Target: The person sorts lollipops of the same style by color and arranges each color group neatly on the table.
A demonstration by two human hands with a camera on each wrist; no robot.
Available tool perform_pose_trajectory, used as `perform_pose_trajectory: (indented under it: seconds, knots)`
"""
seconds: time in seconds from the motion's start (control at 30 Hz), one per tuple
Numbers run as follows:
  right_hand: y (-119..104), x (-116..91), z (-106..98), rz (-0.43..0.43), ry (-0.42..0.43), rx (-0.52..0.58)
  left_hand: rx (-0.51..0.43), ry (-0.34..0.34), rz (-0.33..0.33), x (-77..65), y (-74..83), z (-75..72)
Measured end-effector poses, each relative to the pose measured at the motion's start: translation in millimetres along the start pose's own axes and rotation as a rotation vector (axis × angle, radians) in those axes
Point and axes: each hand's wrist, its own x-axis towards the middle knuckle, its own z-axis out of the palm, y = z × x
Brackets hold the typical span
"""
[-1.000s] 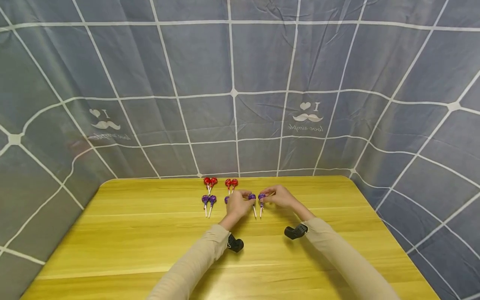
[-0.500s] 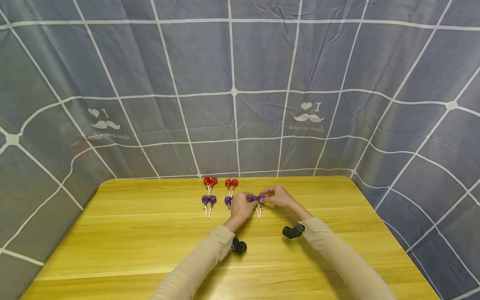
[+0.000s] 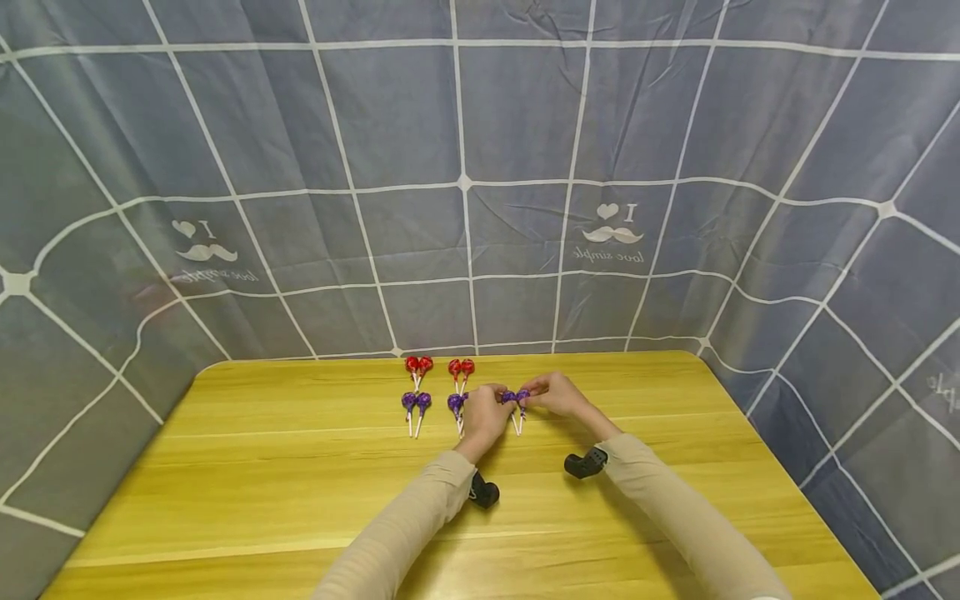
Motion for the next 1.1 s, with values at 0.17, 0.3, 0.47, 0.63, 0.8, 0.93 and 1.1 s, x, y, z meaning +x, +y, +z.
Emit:
perform_pose_trajectory:
  seconds: [0.17,0.3,0.47,0.63,0.8,0.93,1.1]
  knots:
    - [1.1,1.1,1.9,-0.011,-0.004,-0.018,0.017,0.015,-0.009,-0.2,0.1,0.3]
    - [3.2,1.3,0.5,-0.033,-0.017,0.018,0.023,0.029,0.000,0.0,-0.2,-0.2]
    - [16.7,4.6,-1.3,-0.102,-0.048,0.079,0.021,0.032,-0.002,-0.3,0.3,-1.0]
    - [7.1,1.0,-2.4,-0.026,-0.045,0.054,0.017,0.027,0.004,-0.1,0.5,-2.3]
    - [4.2,1.0,0.4,0.005,-0.034,0.030,0.007,0.011,-0.007,-1.1,0.8,-5.8]
    - [4.0,0.9,0.5,0.012,-0.034,0.049,0.011,-0.004,-0.019,-1.8,0.2,-9.0]
    - [5.6,-0.3,-2.3,-0.001,-0.009,0.066,0.001,0.002,0.003,-0.5,0.4,-18.0]
